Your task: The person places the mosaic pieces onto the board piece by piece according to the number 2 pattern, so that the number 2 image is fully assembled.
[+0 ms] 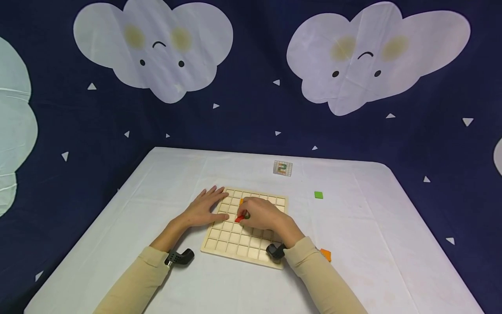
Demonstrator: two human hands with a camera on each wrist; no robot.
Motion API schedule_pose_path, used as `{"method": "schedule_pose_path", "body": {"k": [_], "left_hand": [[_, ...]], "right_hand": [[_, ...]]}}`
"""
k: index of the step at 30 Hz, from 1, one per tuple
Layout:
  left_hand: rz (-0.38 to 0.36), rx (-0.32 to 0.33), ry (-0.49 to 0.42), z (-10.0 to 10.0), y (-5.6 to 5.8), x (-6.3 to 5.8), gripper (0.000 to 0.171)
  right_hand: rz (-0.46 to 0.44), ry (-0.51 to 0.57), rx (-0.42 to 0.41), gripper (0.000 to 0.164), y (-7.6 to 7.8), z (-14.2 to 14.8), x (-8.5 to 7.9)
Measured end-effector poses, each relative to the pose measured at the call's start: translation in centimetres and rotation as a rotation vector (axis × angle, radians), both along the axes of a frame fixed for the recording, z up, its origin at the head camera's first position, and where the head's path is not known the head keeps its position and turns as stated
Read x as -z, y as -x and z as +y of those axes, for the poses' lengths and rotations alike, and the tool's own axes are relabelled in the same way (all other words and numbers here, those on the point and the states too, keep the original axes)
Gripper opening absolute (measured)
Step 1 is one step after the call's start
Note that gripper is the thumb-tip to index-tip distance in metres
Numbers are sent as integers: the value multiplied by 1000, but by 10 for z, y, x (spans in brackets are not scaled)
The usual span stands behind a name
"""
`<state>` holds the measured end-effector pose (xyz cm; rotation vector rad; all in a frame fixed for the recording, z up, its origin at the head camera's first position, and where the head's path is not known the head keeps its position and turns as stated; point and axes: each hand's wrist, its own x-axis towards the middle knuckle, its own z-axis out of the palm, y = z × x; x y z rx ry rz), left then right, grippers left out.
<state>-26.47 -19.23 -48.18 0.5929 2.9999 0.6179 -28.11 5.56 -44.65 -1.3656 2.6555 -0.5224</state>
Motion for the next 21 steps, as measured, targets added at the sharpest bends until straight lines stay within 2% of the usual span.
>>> {"method": "schedule_pose_path", "body": {"k": [12,18,21], "left_hand": [[5,2,-1,0,2,1,84],[16,1,-15,1,1,1,84],[13,0,-19,1,0,1,84]], "right_hand": [[-29,37,16,18,2,4,0],[-97,82,67,19,5,17,-2],[-101,96,97,20,9,26,-4]]}}
